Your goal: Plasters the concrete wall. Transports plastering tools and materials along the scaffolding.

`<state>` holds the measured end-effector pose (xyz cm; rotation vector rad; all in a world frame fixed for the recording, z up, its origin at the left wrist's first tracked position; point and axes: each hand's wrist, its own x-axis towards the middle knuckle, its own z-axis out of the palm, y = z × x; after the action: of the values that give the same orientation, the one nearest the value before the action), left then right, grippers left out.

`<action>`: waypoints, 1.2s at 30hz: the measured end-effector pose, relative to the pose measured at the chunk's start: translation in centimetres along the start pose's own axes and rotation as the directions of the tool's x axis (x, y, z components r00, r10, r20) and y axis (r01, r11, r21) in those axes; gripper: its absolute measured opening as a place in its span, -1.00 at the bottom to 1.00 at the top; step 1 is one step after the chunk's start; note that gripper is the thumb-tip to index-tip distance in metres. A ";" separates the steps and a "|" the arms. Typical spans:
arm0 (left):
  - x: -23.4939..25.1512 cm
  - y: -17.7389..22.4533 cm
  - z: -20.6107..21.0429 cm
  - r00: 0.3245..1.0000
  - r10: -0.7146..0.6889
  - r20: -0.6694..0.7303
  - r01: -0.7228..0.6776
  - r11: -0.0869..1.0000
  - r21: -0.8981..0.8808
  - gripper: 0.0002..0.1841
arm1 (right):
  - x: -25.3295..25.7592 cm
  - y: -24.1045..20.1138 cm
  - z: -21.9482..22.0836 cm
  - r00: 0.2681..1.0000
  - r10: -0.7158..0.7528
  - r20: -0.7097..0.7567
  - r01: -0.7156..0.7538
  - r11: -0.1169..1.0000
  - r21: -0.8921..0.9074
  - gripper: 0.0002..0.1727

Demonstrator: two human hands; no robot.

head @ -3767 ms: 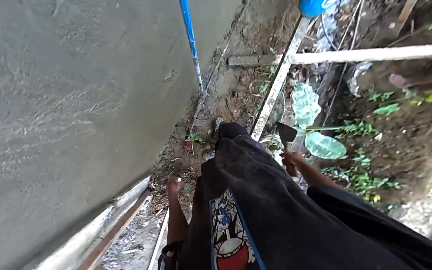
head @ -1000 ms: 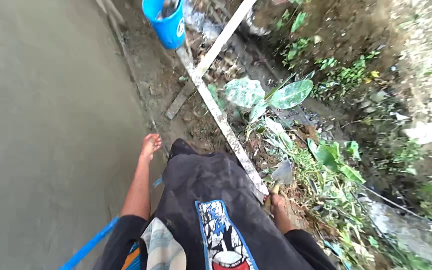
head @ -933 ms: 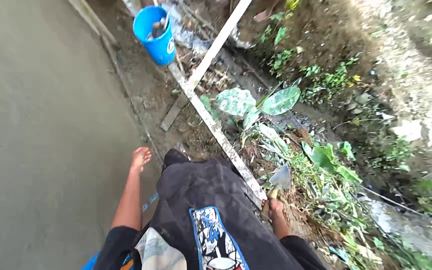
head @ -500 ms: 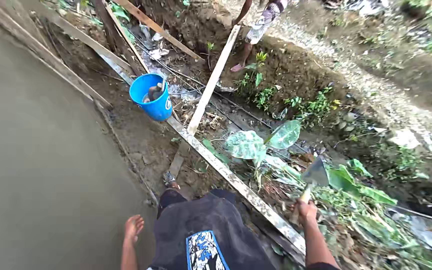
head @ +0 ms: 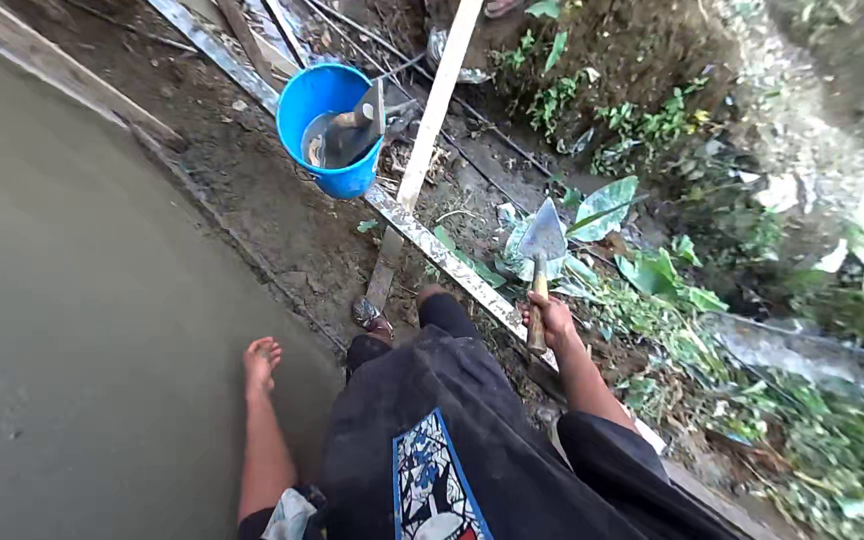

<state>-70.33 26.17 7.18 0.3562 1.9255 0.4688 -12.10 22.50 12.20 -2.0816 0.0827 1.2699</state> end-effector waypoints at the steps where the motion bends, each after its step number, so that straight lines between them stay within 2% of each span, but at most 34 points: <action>1: 1.1 1.0 -0.2 1.000 -0.004 -0.015 0.004 1.000 -0.008 -0.63 | -0.5 -0.2 -0.3 1.000 -0.018 -0.015 0.018 1.000 -0.012 -0.71; 6: 5.0 3.1 1.0 0.999 -0.032 -0.001 0.032 0.999 0.002 -0.64 | -1.8 0.9 -3.9 0.989 -0.093 -0.118 0.079 0.990 -0.118 -0.55; 8: 5.6 3.5 2.0 0.999 -0.035 0.023 0.036 0.999 -0.012 -0.63 | -1.6 1.6 -4.4 0.981 -0.073 -0.180 0.049 0.990 -0.134 -0.51; 11: 6.8 3.5 3.2 0.999 -0.029 0.029 0.031 0.996 -0.087 -0.63 | -0.6 2.8 -4.1 0.967 -0.021 -0.252 -0.011 0.992 -0.125 -0.58; 16: 12.2 4.3 5.3 0.993 0.068 -0.098 -0.091 0.961 -0.261 -0.67 | 3.5 3.5 -2.6 0.964 0.045 -0.264 -0.072 0.993 -0.092 -0.63; 18: 14.7 6.5 6.9 0.987 0.125 -0.104 -0.150 0.947 -0.284 -0.67 | 5.6 3.4 -1.8 0.968 0.051 -0.247 -0.075 0.993 -0.089 -0.64; 21: 17.2 12.6 12.0 0.967 0.243 -0.077 -0.255 0.929 -0.270 -0.61 | 9.0 0.8 0.5 0.972 0.048 -0.232 -0.084 0.985 -0.151 -0.70; 24: 19.8 19.1 19.8 0.968 0.251 -0.011 -0.246 0.938 -0.245 -0.38 | 14.6 -5.2 3.4 0.976 0.074 -0.206 -0.134 0.945 -0.297 -0.68; 26: 21.1 23.1 24.9 0.979 0.202 0.013 -0.192 0.949 -0.251 -0.26 | 19.8 -11.1 6.0 0.980 0.094 -0.173 -0.152 0.918 -0.366 -0.66; 28: 21.5 27.0 29.4 0.991 0.135 -0.016 -0.134 0.952 -0.274 -0.23 | 24.2 -18.1 9.1 0.989 0.086 -0.121 -0.131 0.888 -0.440 -0.64; 31: 23.3 29.3 33.6 0.983 -0.013 -0.181 -0.019 0.985 -0.170 -0.26 | 29.3 -27.8 14.7 1.000 0.026 -0.018 -0.031 0.795 -0.605 -0.56; 34: 24.7 30.9 35.3 0.927 -0.102 -0.360 0.138 0.988 0.075 -0.36 | 32.9 -38.2 22.8 0.993 -0.002 0.117 0.089 0.660 -0.746 -0.48; 36: 24.6 31.6 35.6 0.884 -0.158 -0.439 0.253 0.953 0.167 -0.37 | 35.3 -43.6 27.9 0.972 0.048 0.230 0.166 0.553 -0.816 -0.43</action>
<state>-45.95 70.67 -10.00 0.1935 2.4195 0.1964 1.93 82.03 -1.50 -2.6353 -0.8756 1.7003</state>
